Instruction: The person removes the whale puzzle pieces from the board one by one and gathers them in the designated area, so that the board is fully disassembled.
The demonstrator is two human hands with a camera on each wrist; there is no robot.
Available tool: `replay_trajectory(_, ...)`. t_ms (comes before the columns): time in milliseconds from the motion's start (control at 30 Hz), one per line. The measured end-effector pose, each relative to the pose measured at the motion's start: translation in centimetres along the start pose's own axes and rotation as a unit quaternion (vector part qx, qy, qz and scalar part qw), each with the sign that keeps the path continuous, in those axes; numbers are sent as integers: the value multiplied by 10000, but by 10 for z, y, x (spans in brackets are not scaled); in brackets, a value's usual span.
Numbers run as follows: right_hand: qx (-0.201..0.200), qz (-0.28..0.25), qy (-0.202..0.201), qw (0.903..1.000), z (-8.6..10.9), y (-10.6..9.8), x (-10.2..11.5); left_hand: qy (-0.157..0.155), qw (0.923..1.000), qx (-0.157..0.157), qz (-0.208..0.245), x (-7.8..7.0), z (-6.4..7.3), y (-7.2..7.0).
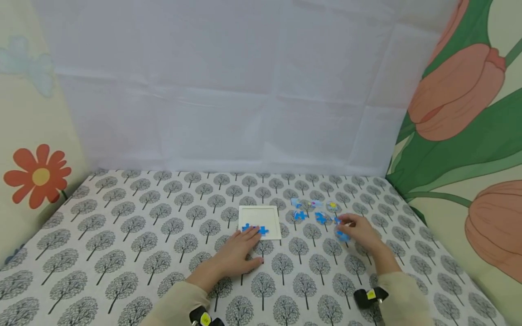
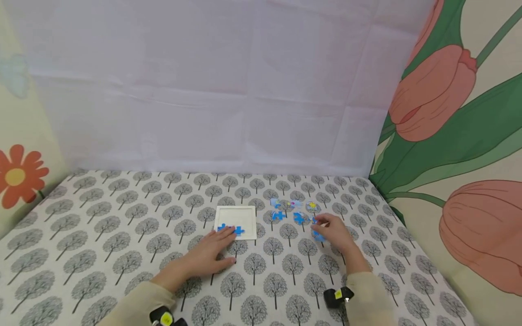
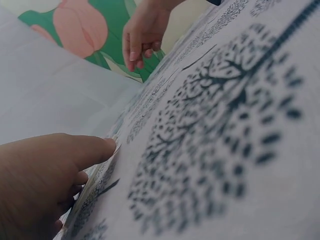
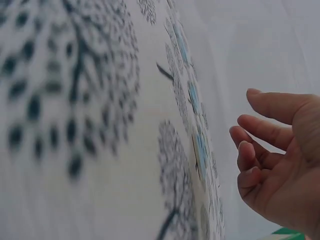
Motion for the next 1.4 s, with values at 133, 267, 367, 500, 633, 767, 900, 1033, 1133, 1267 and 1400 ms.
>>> replay_trajectory(133, 147, -279, -163, 9994, -8, 9, 16, 4, 10000, -52, 5, 0, 0, -1)
replay_trajectory(267, 241, -308, -342, 9987, -14, 20, 36, 11, 9999, -136, -74, 1, 1, -3)
replay_trajectory(367, 296, -286, -536, 9977, -19, 31, 53, 6, 9997, -154, -183, 3, 3, -5)
replay_trajectory(500, 419, -287, -876, 9949, -25, 46, 72, -60, 9993, -106, -362, 7, 5, -7)
replay_trajectory(633, 575, -250, -1119, 9917, -29, 61, 93, -138, 9989, -97, -445, 8, 8, -10)
replay_trajectory(767, 772, -345, -1088, 9905, -32, 80, 109, -220, 9991, -86, -350, 8, 12, -12)
replay_trajectory(900, 897, -362, -1166, 9885, -35, 96, 118, -243, 9992, -65, -321, 11, 13, -10)
replay_trajectory(1033, 962, -266, -1387, 9853, -35, 109, 127, -163, 9993, -112, -301, 12, 15, -9)
replay_trajectory(1133, 1016, -165, -1474, 9837, -33, 116, 132, -91, 9995, -148, -259, 13, 15, -8)
replay_trajectory(1267, 1060, -49, -1355, 9851, -32, 125, 132, -34, 9995, -166, -256, 14, 15, -7)
replay_trajectory(1400, 956, 87, -1196, 9882, -32, 131, 132, -32, 9994, -201, -276, 16, 16, -6)
Point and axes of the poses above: each hand's wrist, its own z-axis away from the middle knuckle, its own y-axis out of the palm, x = y × z, the point moved 8 cm from there along -z, towards the middle knuckle, and after that the axes turned 9 degrees about z, right-handed, at the moved point
